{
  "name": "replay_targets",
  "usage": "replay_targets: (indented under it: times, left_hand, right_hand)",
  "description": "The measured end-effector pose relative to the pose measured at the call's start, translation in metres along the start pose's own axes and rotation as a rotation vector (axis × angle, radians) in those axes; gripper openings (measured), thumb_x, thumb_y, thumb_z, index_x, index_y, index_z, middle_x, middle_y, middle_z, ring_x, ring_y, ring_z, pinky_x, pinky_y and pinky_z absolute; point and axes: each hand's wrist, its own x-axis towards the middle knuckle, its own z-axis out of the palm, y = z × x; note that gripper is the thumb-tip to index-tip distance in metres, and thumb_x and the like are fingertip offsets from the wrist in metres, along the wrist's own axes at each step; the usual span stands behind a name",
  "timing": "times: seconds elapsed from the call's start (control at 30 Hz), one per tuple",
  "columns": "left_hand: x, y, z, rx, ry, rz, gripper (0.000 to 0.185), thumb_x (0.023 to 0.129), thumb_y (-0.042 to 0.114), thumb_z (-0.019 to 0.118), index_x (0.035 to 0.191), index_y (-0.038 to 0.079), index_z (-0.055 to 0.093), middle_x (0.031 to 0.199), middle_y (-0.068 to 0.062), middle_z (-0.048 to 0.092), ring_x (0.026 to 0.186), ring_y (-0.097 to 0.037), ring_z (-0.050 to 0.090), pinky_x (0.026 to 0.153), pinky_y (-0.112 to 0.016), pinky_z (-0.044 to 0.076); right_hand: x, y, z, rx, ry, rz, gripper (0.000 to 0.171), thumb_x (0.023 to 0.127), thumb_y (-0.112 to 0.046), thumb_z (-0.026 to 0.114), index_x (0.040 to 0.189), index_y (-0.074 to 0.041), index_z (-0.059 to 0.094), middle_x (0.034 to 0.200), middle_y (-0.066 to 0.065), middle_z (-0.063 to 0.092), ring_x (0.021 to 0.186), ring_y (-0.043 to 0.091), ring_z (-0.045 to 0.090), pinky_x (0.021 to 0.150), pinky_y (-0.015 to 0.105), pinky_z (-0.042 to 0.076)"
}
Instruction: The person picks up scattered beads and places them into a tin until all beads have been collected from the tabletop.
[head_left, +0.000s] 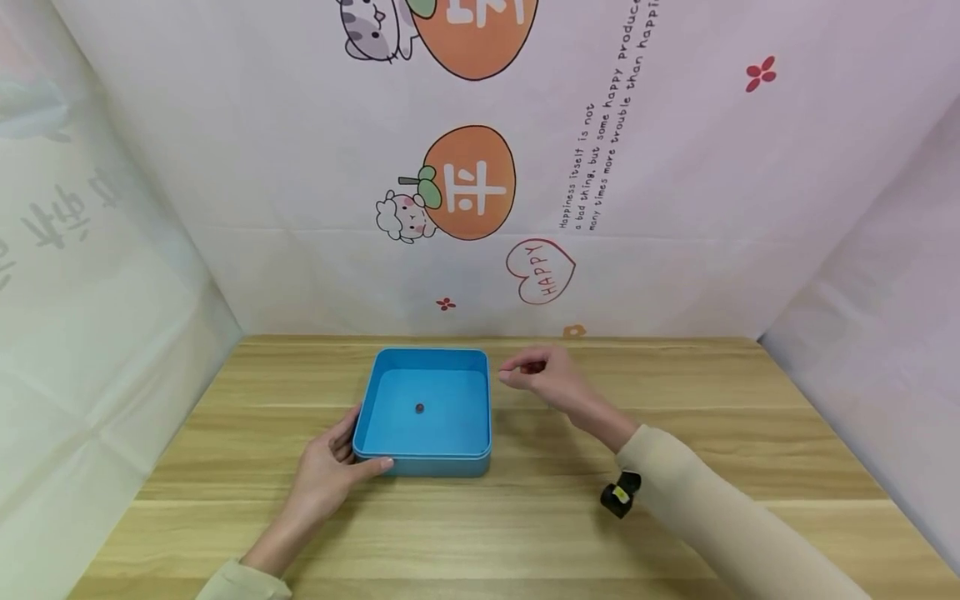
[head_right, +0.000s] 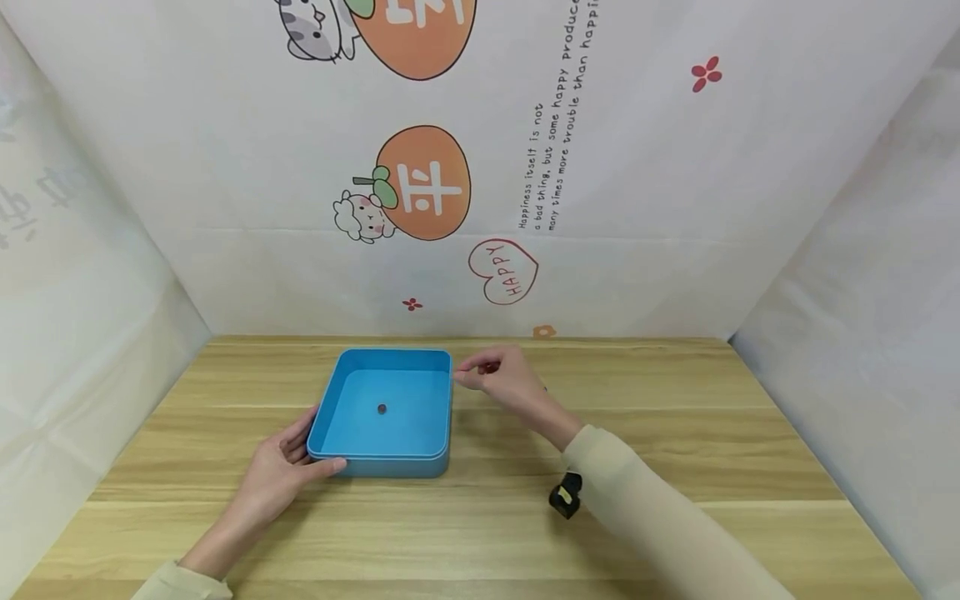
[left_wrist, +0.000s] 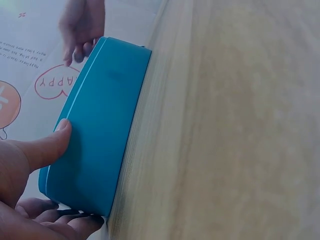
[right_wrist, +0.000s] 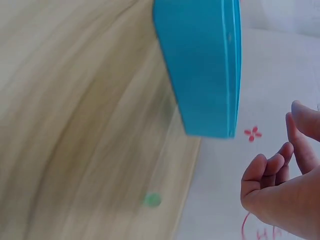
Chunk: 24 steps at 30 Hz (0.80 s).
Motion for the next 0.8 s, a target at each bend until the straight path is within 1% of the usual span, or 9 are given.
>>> replay_targets:
  times: [0.17,0.27,0.37,0.5,0.63,0.8]
  left_hand:
    - [0.000,0.001,0.000,0.009,0.004,0.001,0.105,0.082,0.011,0.094,0.164,-0.001,0.030,0.167,-0.023,0.030,0.149,-0.039,0.038,0.116,-0.043,0.040]
    - [0.000,0.001,0.000,0.013,0.004,0.002,0.105,0.082,0.011,0.094,0.164,-0.001,0.030,0.167,-0.023,0.030,0.149,-0.039,0.038,0.116,-0.043,0.040]
    - [0.000,0.000,0.000,0.024,0.004,0.003,0.105,0.082,0.012,0.094,0.164,-0.001,0.030,0.167,-0.023,0.030,0.149,-0.039,0.038,0.116,-0.043,0.040]
    - [0.000,0.000,-0.001,0.029,0.001,-0.003,0.105,0.082,0.013,0.094,0.164,0.000,0.030,0.167,-0.023,0.029,0.149,-0.040,0.037,0.116,-0.044,0.040]
    - [0.000,0.002,-0.001,0.026,-0.003,-0.008,0.105,0.082,0.013,0.094,0.165,0.000,0.030,0.168,-0.024,0.029,0.150,-0.040,0.036,0.117,-0.044,0.038]
    - [0.000,0.003,-0.002,0.043,-0.005,-0.011,0.106,0.082,0.016,0.094,0.164,0.000,0.030,0.167,-0.024,0.029,0.150,-0.040,0.035,0.117,-0.044,0.038]
  right_hand:
    - [-0.012,0.014,-0.019,-0.006,0.037,0.028,0.022,0.098,-0.021,0.079,0.111,-0.004,0.081,0.105,0.007,0.074,0.085,0.022,0.057,0.072,0.031,0.050]
    - [-0.017,0.021,-0.027,0.001,0.052,0.047,0.025,0.099,-0.021,0.078,0.115,-0.002,0.079,0.108,0.007,0.075,0.088,0.022,0.059,0.075,0.033,0.052]
    - [-0.022,0.026,-0.036,0.014,0.059,0.068,0.026,0.100,-0.021,0.077,0.117,-0.001,0.078,0.112,0.008,0.075,0.094,0.021,0.061,0.084,0.037,0.053]
    - [-0.025,0.036,-0.049,0.007,0.078,0.088,0.027,0.100,-0.023,0.077,0.119,-0.003,0.078,0.118,0.009,0.074,0.102,0.020,0.063,0.094,0.045,0.053]
    - [-0.025,0.047,-0.062,-0.016,0.095,0.103,0.030,0.101,-0.023,0.076,0.123,-0.003,0.077,0.119,0.010,0.074,0.103,0.020,0.064,0.096,0.045,0.053]
    - [-0.025,0.056,-0.076,-0.047,0.112,0.121,0.035,0.101,-0.023,0.075,0.127,0.000,0.075,0.122,0.011,0.069,0.106,0.021,0.056,0.094,0.042,0.051]
